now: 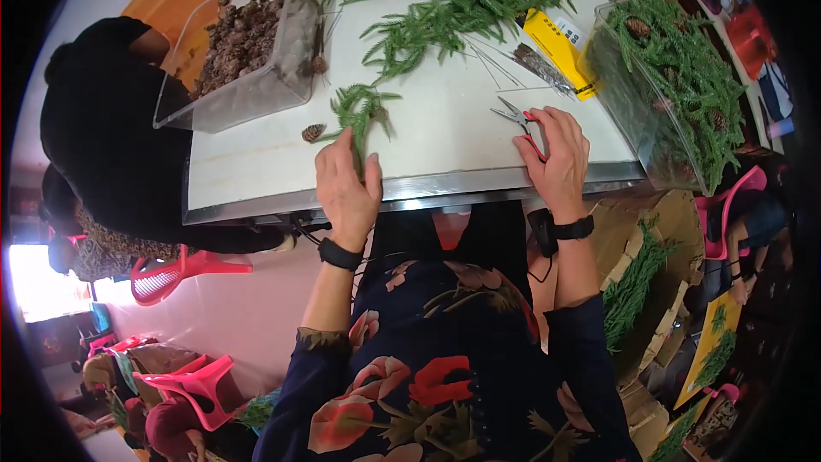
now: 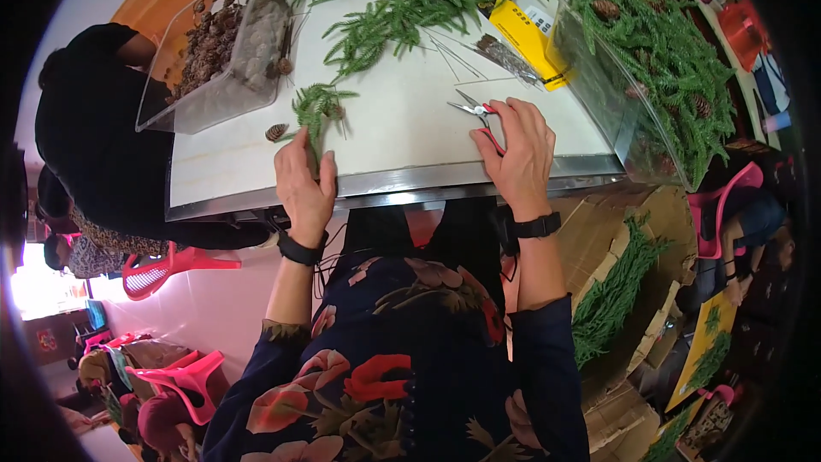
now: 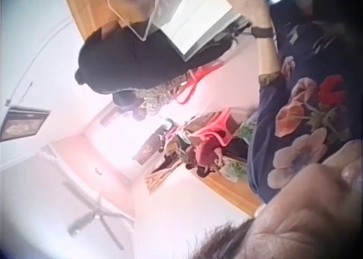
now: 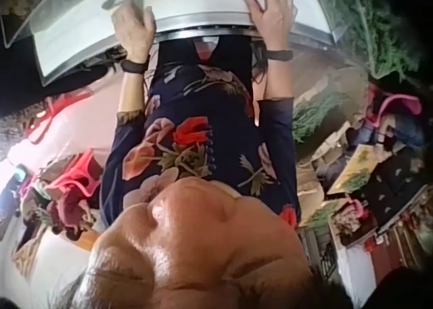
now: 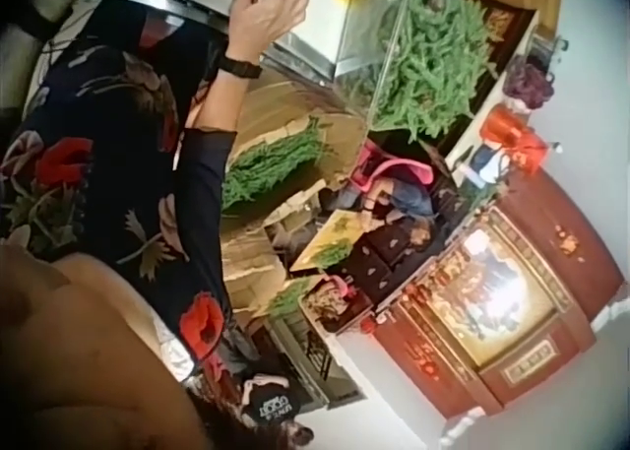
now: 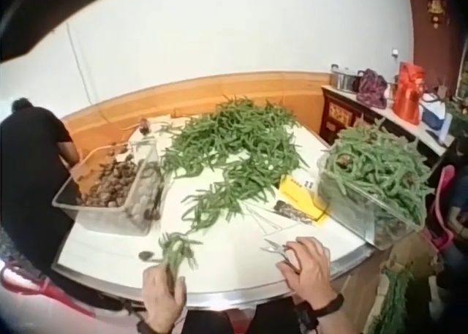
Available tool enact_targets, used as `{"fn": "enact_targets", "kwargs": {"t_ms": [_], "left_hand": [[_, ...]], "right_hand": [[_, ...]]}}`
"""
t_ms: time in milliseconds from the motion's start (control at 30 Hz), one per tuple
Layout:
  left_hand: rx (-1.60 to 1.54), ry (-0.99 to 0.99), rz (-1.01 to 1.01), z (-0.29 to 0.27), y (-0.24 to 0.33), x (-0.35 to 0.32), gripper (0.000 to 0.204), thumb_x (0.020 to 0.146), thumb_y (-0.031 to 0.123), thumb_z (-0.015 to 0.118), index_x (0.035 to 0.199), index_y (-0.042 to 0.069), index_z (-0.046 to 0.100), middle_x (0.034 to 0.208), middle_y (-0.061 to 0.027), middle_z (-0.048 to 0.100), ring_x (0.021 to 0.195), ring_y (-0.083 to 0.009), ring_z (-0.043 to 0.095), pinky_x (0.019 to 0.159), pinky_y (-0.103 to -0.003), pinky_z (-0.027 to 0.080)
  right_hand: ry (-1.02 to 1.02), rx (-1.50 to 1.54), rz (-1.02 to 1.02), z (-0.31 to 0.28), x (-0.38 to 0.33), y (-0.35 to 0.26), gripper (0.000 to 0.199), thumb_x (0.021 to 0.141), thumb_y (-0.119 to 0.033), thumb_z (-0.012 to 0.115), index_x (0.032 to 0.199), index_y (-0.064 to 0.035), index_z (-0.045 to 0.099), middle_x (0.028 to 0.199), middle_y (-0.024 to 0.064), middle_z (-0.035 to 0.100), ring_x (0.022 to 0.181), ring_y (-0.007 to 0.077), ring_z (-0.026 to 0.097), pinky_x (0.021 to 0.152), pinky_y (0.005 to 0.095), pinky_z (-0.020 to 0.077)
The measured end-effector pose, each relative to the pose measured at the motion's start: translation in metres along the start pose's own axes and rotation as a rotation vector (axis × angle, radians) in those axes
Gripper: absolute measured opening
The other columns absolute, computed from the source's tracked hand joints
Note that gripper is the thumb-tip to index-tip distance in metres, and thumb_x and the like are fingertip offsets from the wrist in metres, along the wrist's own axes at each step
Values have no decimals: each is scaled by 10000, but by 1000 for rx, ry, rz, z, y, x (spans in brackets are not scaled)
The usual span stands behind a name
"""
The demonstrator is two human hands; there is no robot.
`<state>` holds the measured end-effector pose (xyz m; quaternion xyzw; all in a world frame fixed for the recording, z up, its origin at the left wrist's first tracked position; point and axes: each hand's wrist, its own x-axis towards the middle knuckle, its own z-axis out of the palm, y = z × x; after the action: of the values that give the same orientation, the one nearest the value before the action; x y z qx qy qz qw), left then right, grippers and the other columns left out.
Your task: Trimming green sprigs with snips and sorting small organic objects into containers on a production floor.
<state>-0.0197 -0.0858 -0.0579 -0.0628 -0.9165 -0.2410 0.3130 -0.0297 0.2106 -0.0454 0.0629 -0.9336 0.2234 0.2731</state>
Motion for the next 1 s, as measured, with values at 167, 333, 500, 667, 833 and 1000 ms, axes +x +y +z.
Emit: {"fn": "enact_targets", "kwargs": {"t_ms": [167,333,500,667,833,1000], "left_hand": [[-37,-23,-6,-5,2,3,484,774,105,662,1223,0,519,980,-172,570,968,-350,527,832,-412,450],[-64,-43,-41,-6,2,3,485,767,111,671,1217,-1,525,1006,-164,581,978,-344,528,836,-411,450],[-47,-47,20,-9,0,6,499,780,121,672,1247,20,533,1110,-158,589,1010,-341,529,858,-405,446],[31,-165,76,-13,1,10,556,792,196,675,1299,38,508,1213,-146,567,1084,-342,502,883,-413,423],[43,-204,28,-14,2,12,608,804,282,680,1329,48,479,1272,-130,528,1139,-321,474,871,-405,406],[-30,-212,-54,-14,1,13,606,805,273,684,1316,22,476,1265,-146,534,1137,-336,476,889,-414,399]], "right_hand": [[11,-27,4,1,-1,-5,420,774,-254,726,1142,-92,606,1178,112,585,1136,289,519,907,383,382],[10,-33,-2,1,0,-6,420,773,-261,727,1139,-95,606,1177,111,582,1134,293,517,906,391,380],[2,-25,15,2,0,-8,427,765,-273,731,1133,-94,609,1168,109,579,1131,292,514,903,399,378],[-2,-23,21,2,-1,-6,427,770,-267,727,1142,-96,603,1164,118,577,1126,299,514,905,402,377],[-70,-48,-4,-3,8,-16,456,765,-281,733,1158,-96,596,1164,122,575,1125,303,513,910,405,377],[-235,-273,-81,-28,43,-65,434,801,-233,707,1190,-88,578,1196,148,567,1135,326,508,928,410,386]]}}
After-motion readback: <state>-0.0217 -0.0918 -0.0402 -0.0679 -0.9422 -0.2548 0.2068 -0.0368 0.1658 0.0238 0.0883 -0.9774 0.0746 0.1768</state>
